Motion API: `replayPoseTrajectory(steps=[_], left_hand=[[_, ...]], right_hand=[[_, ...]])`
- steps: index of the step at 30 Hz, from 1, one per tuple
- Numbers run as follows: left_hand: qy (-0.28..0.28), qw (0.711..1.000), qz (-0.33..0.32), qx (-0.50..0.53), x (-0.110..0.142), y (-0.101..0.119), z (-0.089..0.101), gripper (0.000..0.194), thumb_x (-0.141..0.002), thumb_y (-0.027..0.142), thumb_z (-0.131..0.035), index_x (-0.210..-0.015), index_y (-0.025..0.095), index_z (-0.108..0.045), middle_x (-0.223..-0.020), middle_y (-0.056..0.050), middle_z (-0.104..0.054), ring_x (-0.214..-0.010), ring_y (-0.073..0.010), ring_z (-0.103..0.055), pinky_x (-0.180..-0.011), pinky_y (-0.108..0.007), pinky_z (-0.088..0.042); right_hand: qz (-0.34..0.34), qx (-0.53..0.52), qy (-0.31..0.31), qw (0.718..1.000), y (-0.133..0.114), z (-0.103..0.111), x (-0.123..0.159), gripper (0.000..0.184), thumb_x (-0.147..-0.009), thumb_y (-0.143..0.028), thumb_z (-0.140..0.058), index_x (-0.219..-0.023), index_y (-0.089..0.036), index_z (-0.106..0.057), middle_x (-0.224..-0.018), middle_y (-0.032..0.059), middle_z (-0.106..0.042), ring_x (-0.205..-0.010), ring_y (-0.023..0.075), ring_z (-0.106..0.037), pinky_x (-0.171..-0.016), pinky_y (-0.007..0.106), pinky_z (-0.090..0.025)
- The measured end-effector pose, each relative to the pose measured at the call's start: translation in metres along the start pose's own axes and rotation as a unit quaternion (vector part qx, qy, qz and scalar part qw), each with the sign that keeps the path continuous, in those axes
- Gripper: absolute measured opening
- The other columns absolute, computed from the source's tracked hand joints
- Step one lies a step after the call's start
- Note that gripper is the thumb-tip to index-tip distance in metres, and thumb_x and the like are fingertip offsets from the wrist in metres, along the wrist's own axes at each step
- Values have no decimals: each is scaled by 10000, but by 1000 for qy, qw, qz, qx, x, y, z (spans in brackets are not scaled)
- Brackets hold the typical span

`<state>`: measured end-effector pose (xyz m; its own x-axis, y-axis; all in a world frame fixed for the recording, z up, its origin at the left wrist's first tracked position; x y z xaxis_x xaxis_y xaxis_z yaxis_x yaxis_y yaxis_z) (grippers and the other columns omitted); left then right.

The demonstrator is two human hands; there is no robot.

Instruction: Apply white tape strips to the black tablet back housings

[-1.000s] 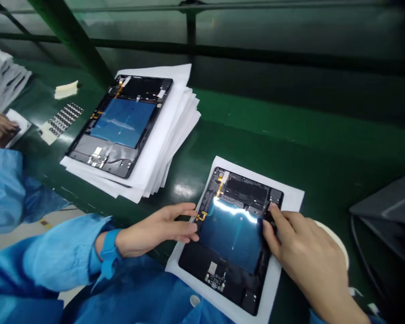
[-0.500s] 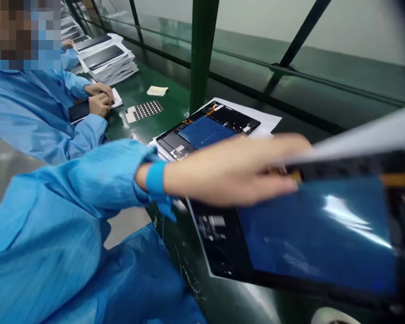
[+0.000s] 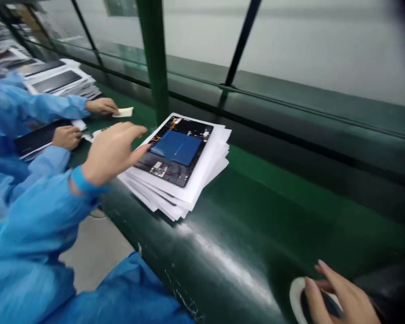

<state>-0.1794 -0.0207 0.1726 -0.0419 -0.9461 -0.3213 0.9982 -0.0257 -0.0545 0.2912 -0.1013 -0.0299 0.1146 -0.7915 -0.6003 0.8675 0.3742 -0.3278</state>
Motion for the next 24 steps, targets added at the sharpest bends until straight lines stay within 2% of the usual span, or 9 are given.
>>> replayPoseTrajectory(steps=[1, 3, 5, 8, 12, 16, 19, 22, 24], left_hand=[[64, 996, -61, 23, 15, 13, 1, 350, -1023, 356, -475, -1212, 103, -627, -1162, -78, -685, -1081, -217, -599, -979, -352, -452], [150, 956, -218, 126, 44, 47, -9, 182, -975, 230, -526, -1088, 163, -652, -972, -28, -699, -881, -169, -595, -808, -287, -468], [112, 890, -390, 206, 70, 87, -39, 130, -952, 167, -540, -1006, 173, -658, -785, 5, -668, -711, -155, -553, -661, -292, -424], [41, 836, -498, 227, 92, 143, -94, 153, -939, 181, -562, -798, 177, -620, -633, 22, -573, -566, -150, -482, -554, -327, -334], [-33, 795, -553, 248, 97, 181, -143, 172, -867, 227, -641, -732, 194, -539, -634, 8, -572, -589, -159, -521, -589, -320, -364], [-122, 787, -536, 280, 90, 178, -160, 196, -913, 321, -617, -779, 201, -538, -666, 10, -587, -641, -160, -546, -644, -302, -391], [-157, 783, -522, 300, 87, 172, -162, 195, -920, 328, -603, -779, 205, -550, -699, 15, -592, -684, -160, -555, -681, -309, -410], [-173, 777, -523, 305, 85, 170, -162, 193, -919, 338, -608, -787, 206, -559, -712, 19, -587, -713, -158, -559, -713, -314, -429], [-175, 775, -524, 306, 85, 171, -166, 203, -917, 352, -624, -789, 206, -567, -717, 22, -593, -720, -155, -563, -726, -309, -442]], right_hand=[[18, 8, 8, 1000, -8, 0, -7, 421, -944, -295, -585, -1353, -198, -582, -948, 67, -684, -783, 186, -648, -722, 330, -525], [47, 17, 14, 999, -16, -4, -19, 344, -963, -284, -560, -1290, -187, -601, -949, 59, -682, -737, 147, -641, -703, 289, -531], [50, 44, 7, 998, -14, -11, -28, 286, -974, -258, -536, -1236, -171, -611, -972, 63, -686, -691, 112, -630, -680, 251, -534], [40, 104, -16, 994, -10, -17, -32, 236, -982, -247, -517, -1165, -168, -644, -972, 53, -705, -678, 92, -626, -702, 233, -534], [29, 167, -64, 983, -24, -3, -35, 237, -986, -304, -511, -1045, -189, -710, -939, 41, -726, -758, 120, -648, -724, 258, -506], [-27, 217, -145, 965, -26, 4, -69, 337, -993, -406, -467, -985, -201, -735, -936, 61, -724, -775, 145, -640, -692, 281, -471], [-97, 252, -217, 938, 6, -24, -126, 304, -973, -416, -505, -980, -200, -717, -962, 77, -702, -828, 166, -634, -715, 290, -479], [-175, 273, -250, 912, 61, -63, -190, 341, -948, -458, -590, -1108, -163, -652, -1086, 69, -661, -952, 173, -628, -857, 378, -538], [-222, 275, -247, 902, 99, -78, -223, 394, -956, -454, -593, -1222, -163, -603, -1195, 84, -626, -1041, 183, -618, -909, 416, -546]])
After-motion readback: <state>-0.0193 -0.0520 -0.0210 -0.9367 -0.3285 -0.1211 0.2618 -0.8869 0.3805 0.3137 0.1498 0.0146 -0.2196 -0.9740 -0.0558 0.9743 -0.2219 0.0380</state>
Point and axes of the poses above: each hand's wrist, its own x-axis away from the middle knuckle, its own z-axis out of the back of the hand, y = z × x, the point moved 3 cm from there along -x, towards the middle knuckle
